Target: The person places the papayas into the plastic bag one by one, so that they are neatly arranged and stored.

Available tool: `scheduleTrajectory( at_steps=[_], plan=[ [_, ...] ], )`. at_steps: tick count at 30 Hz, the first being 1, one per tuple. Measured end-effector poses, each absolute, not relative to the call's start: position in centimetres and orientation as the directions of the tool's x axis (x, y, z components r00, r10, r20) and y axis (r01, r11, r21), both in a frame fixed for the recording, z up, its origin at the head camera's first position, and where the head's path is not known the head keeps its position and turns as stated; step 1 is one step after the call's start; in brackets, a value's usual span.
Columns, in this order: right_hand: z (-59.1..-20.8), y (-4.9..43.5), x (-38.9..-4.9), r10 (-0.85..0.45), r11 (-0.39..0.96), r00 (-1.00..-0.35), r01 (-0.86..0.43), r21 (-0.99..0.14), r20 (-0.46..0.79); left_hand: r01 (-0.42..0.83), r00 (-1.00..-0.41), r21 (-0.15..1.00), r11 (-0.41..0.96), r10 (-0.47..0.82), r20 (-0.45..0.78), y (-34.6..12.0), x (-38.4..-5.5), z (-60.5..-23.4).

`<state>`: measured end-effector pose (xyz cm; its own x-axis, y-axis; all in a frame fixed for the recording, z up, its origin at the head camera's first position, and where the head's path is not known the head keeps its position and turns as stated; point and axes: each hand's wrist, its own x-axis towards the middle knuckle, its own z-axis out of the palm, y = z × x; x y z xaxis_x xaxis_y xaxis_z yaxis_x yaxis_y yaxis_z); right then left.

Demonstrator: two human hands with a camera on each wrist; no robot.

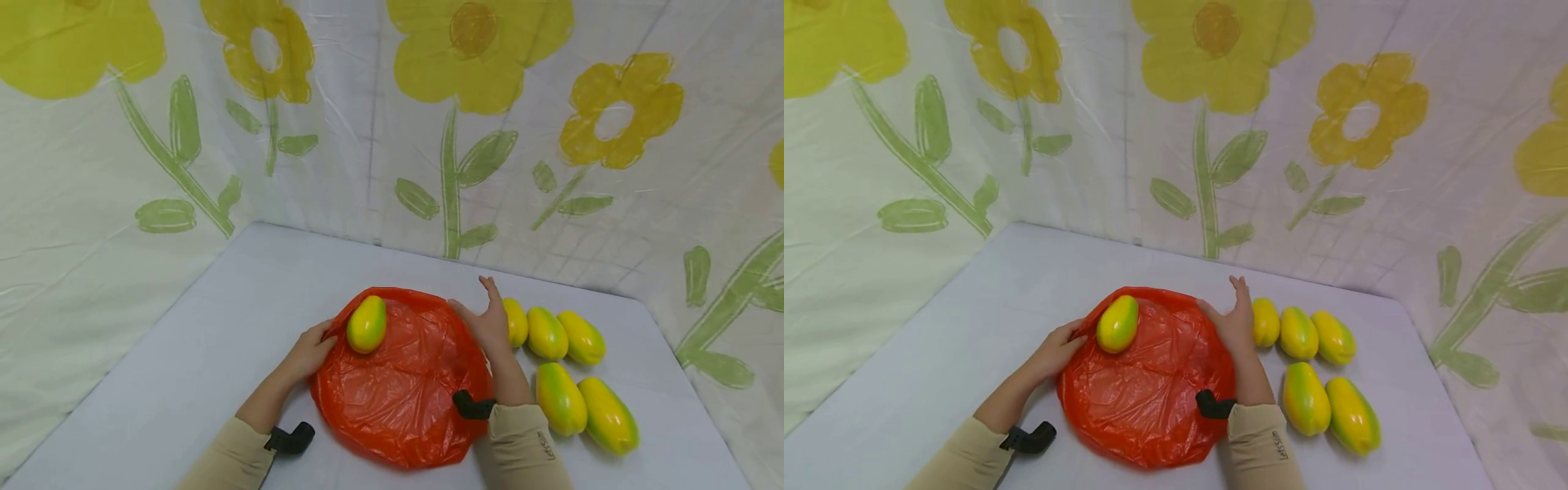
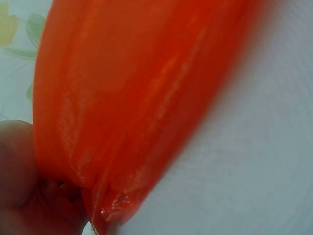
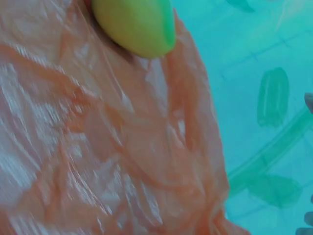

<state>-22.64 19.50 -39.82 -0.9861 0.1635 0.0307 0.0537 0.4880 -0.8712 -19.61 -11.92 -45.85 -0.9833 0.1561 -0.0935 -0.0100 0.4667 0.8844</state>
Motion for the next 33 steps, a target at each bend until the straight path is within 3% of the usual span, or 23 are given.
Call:
scheduleTrajectory(
  at_steps=[15, 33],
  plan=[
    [-41.6, 25.0, -22.6, 0.341, 0.528, -0.94, 0.171, -0.832, 0.023, -0.009, -0.983, 0.894, 0.448, 0.161, -0.09, -12.1, -19.4, -45.9],
    [-43.4, 25.5, -22.6, 0.278, 0.521, -0.956, 0.229, -0.822, -0.09, -0.011, -0.981, 0.894, 0.448, 0.169, -0.097, -12.1, -19.7, -46.1]
  ],
)
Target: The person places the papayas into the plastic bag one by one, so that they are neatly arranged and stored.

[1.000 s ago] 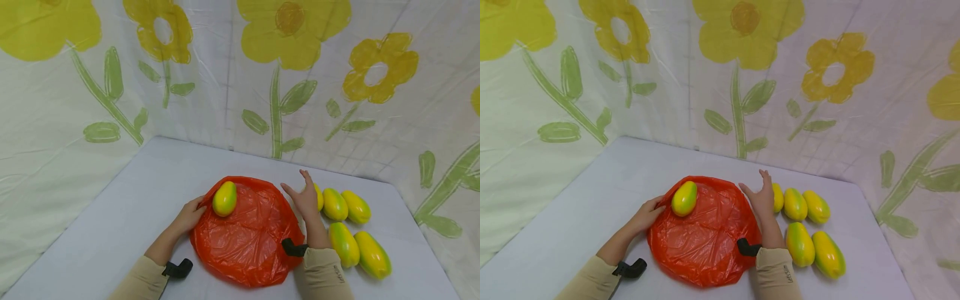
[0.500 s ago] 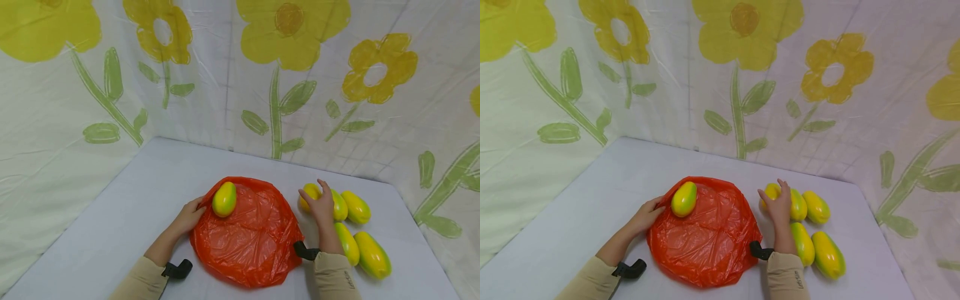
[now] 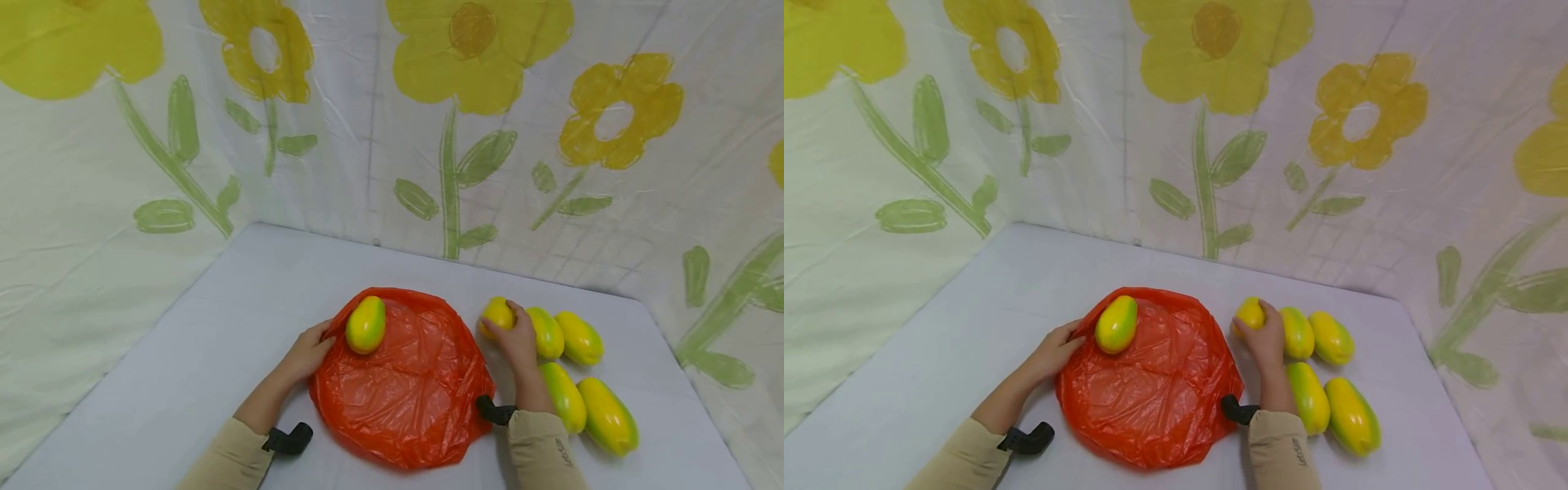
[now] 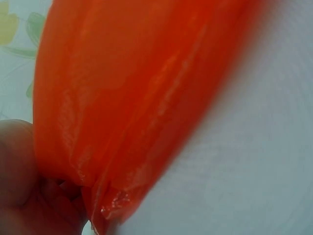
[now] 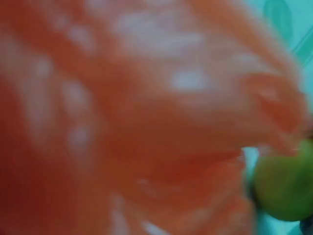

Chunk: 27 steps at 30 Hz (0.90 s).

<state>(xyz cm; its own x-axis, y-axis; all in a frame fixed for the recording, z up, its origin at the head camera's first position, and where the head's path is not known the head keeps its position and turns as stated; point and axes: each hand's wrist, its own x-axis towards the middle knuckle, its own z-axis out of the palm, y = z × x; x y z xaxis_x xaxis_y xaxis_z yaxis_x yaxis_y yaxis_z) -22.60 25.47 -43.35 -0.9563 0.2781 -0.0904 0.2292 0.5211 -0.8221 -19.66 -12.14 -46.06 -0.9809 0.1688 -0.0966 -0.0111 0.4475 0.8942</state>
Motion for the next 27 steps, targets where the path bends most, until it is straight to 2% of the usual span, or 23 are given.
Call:
scheduleTrajectory(
  at_steps=[7, 27],
  plan=[
    [-44.8, 24.7, -23.1, 0.295, 0.5, -0.955, 0.157, -0.851, -0.003, -0.01, -0.98, 0.892, 0.453, 0.171, -0.098, -12.0, -19.7, -46.0],
    [-45.0, 24.6, -23.2, 0.325, 0.467, -0.944, 0.21, -0.859, -0.054, -0.016, -0.981, 0.891, 0.453, 0.163, -0.1, -12.1, -19.4, -46.0]
  ],
)
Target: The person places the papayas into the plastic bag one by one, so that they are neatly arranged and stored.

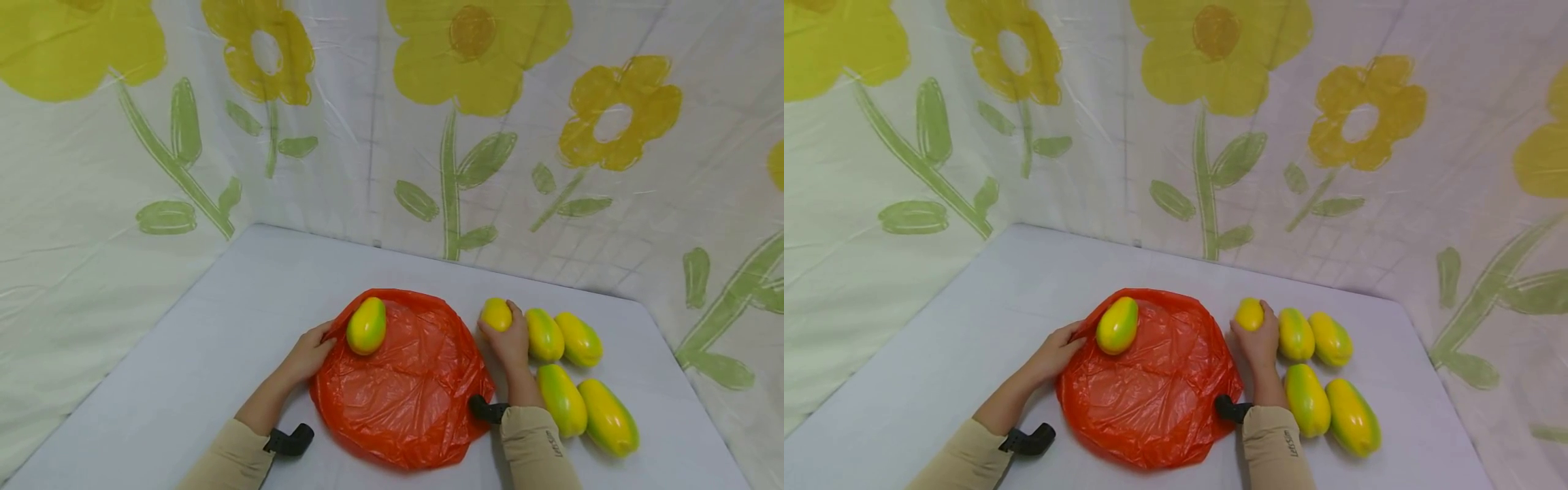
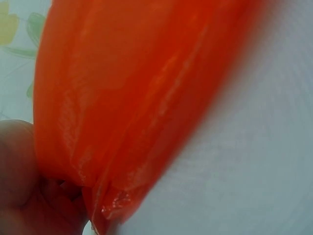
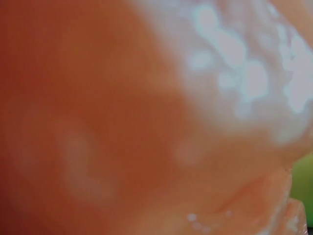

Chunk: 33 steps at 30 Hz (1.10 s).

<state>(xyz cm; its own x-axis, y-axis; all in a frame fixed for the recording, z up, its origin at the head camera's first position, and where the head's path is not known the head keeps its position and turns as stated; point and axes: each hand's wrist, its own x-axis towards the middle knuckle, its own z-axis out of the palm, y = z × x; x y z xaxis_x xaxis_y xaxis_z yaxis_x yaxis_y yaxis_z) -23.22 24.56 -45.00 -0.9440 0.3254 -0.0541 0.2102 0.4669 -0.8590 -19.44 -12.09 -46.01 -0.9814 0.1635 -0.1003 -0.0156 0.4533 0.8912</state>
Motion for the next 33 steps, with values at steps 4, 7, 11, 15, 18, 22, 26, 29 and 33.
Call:
scheduleTrajectory(
  at_steps=[4, 7, 11, 15, 18, 22, 26, 29, 33],
  plan=[
    [-44.9, 24.6, -23.2, 0.33, 0.445, -0.94, 0.236, -0.864, -0.086, -0.028, -0.981, 0.892, 0.45, 0.16, -0.112, -12.1, -19.4, -46.1],
    [-44.8, 24.6, -23.1, 0.327, 0.448, -0.941, 0.24, -0.861, -0.092, -0.027, -0.981, 0.891, 0.453, 0.157, -0.11, -12.1, -19.4, -46.1],
    [-44.7, 24.8, -23.2, 0.32, 0.462, -0.945, 0.222, -0.859, -0.073, -0.021, -0.982, 0.89, 0.456, 0.156, -0.104, -12.1, -19.4, -46.0],
    [-44.4, 24.9, -23.4, 0.313, 0.474, -0.947, 0.216, -0.854, -0.066, -0.013, -0.982, 0.888, 0.46, 0.16, -0.097, -12.1, -19.5, -46.0],
    [-44.0, 24.8, -23.5, 0.309, 0.478, -0.949, 0.217, -0.851, -0.068, -0.008, -0.982, 0.887, 0.462, 0.163, -0.094, -12.2, -19.5, -46.1],
    [-43.3, 24.5, -23.5, 0.308, 0.48, -0.95, 0.201, -0.854, -0.05, -0.005, -0.982, 0.89, 0.455, 0.168, -0.091, -12.2, -19.6, -46.2],
    [-43.0, 24.4, -23.6, 0.312, 0.484, -0.95, 0.187, -0.855, -0.031, -0.003, -0.981, 0.893, 0.449, 0.17, -0.089, -12.1, -19.6, -46.1],
    [-43.0, 24.4, -23.6, 0.315, 0.486, -0.948, 0.189, -0.853, -0.03, -0.002, -0.982, 0.893, 0.451, 0.17, -0.088, -12.1, -19.6, -46.1],
    [-42.8, 24.4, -23.6, 0.318, 0.487, -0.948, 0.19, -0.853, -0.029, 0.0, -0.982, 0.891, 0.454, 0.169, -0.086, -12.1, -19.6, -46.1]
  ],
)
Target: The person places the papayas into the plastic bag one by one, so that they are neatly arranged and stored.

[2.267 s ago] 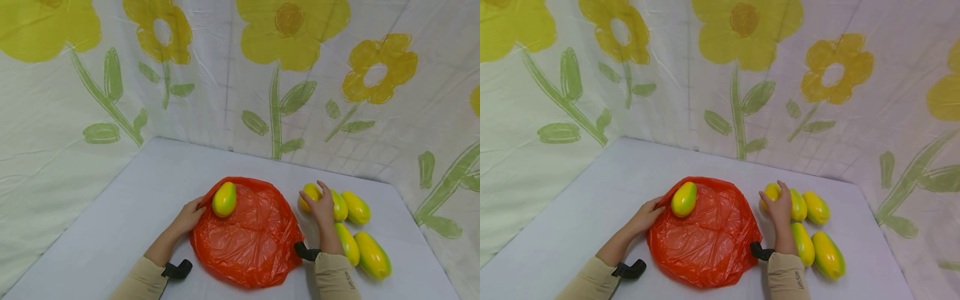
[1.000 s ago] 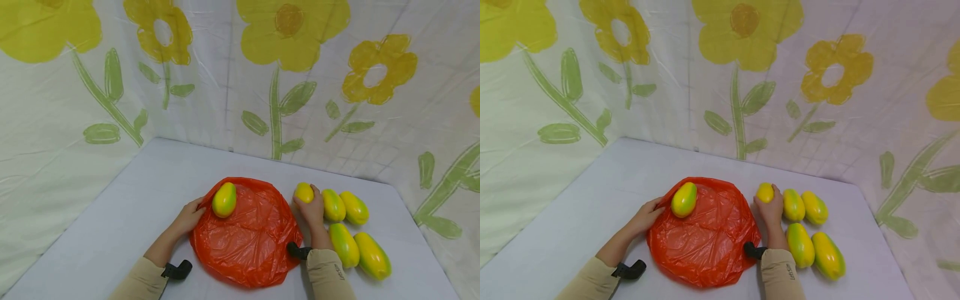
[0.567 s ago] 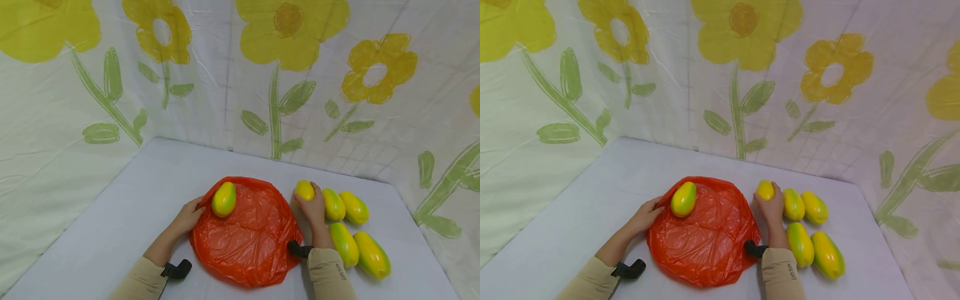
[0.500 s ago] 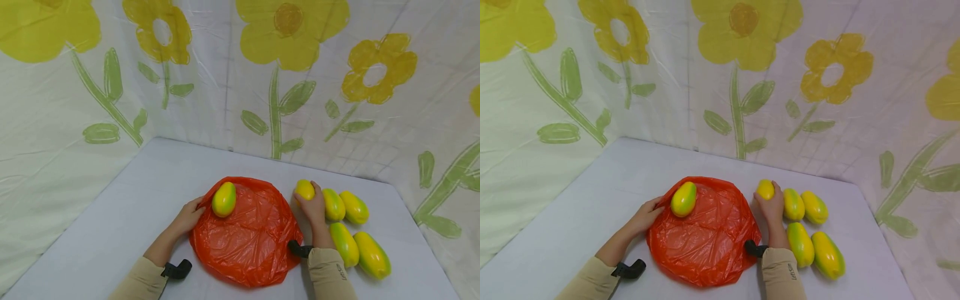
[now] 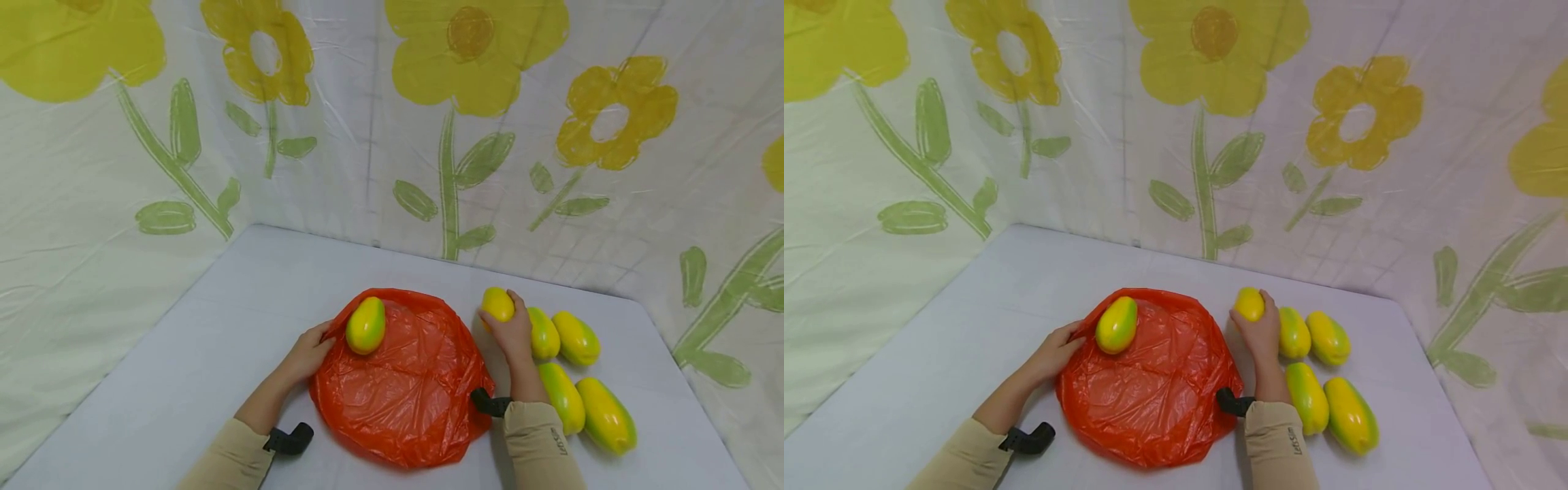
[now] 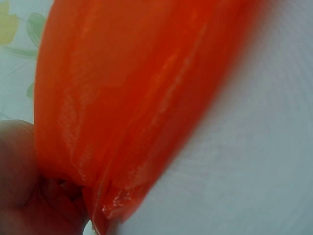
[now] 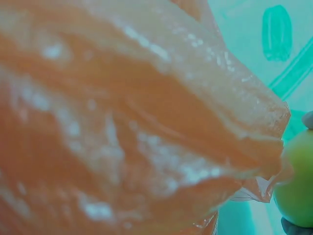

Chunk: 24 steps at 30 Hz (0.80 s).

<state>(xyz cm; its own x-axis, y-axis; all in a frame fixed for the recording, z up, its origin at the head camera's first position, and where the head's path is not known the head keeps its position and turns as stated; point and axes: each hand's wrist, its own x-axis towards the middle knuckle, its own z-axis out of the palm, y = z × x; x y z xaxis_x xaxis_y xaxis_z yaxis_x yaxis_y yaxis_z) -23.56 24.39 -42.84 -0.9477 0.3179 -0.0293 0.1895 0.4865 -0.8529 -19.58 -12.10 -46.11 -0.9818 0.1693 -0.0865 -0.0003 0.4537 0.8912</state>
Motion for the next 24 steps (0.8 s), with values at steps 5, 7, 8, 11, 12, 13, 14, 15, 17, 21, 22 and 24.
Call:
scheduleTrajectory(
  at_steps=[5, 7, 8, 11, 12, 13, 14, 15, 17, 21, 22, 24],
  plan=[
    [-42.5, 24.2, -23.5, 0.325, 0.469, -0.945, 0.198, -0.861, -0.04, 0.003, -0.981, 0.89, 0.457, 0.173, -0.086, -12.1, -19.6, -46.1],
    [-42.3, 23.9, -23.5, 0.329, 0.454, -0.943, 0.202, -0.868, -0.047, 0.001, -0.981, 0.888, 0.46, 0.172, -0.088, -12.2, -19.6, -46.1],
    [-42.2, 23.7, -23.6, 0.328, 0.443, -0.943, 0.201, -0.874, -0.05, -0.002, -0.982, 0.888, 0.46, 0.169, -0.09, -12.2, -19.6, -46.1],
    [-41.6, 22.6, -23.6, 0.328, 0.412, -0.943, 0.196, -0.89, -0.056, -0.01, -0.982, 0.888, 0.46, 0.164, -0.096, -12.3, -19.6, -46.1],
    [-41.4, 22.1, -23.6, 0.327, 0.404, -0.944, 0.19, -0.895, -0.052, -0.015, -0.982, 0.889, 0.458, 0.163, -0.1, -12.4, -19.6, -46.1],
    [-41.2, 21.6, -23.7, 0.324, 0.394, -0.945, 0.179, -0.901, -0.046, -0.014, -0.981, 0.889, 0.457, 0.164, -0.1, -12.4, -19.6, -46.2],
    [-41.1, 21.0, -23.7, 0.323, 0.385, -0.945, 0.174, -0.906, -0.044, -0.017, -0.981, 0.89, 0.455, 0.165, -0.103, -12.4, -19.7, -46.2],
    [-40.9, 20.4, -23.7, 0.321, 0.379, -0.946, 0.164, -0.911, -0.037, -0.015, -0.98, 0.891, 0.454, 0.168, -0.102, -12.4, -19.7, -46.2],
    [-40.7, 19.3, -23.6, 0.312, 0.359, -0.95, 0.146, -0.922, -0.029, -0.015, -0.98, 0.893, 0.451, 0.169, -0.102, -12.4, -19.7, -46.2],
    [-40.8, 17.2, -23.4, 0.286, 0.316, -0.958, 0.105, -0.943, -0.01, -0.009, -0.981, 0.891, 0.454, 0.169, -0.096, -12.3, -19.6, -46.3],
    [-40.8, 16.8, -23.3, 0.279, 0.311, -0.96, 0.096, -0.946, -0.006, -0.009, -0.981, 0.891, 0.454, 0.169, -0.096, -12.3, -19.7, -46.3],
    [-41.0, 15.9, -23.1, 0.266, 0.302, -0.964, 0.069, -0.951, 0.015, -0.007, -0.981, 0.89, 0.456, 0.171, -0.095, -12.3, -19.7, -46.3]
  ],
)
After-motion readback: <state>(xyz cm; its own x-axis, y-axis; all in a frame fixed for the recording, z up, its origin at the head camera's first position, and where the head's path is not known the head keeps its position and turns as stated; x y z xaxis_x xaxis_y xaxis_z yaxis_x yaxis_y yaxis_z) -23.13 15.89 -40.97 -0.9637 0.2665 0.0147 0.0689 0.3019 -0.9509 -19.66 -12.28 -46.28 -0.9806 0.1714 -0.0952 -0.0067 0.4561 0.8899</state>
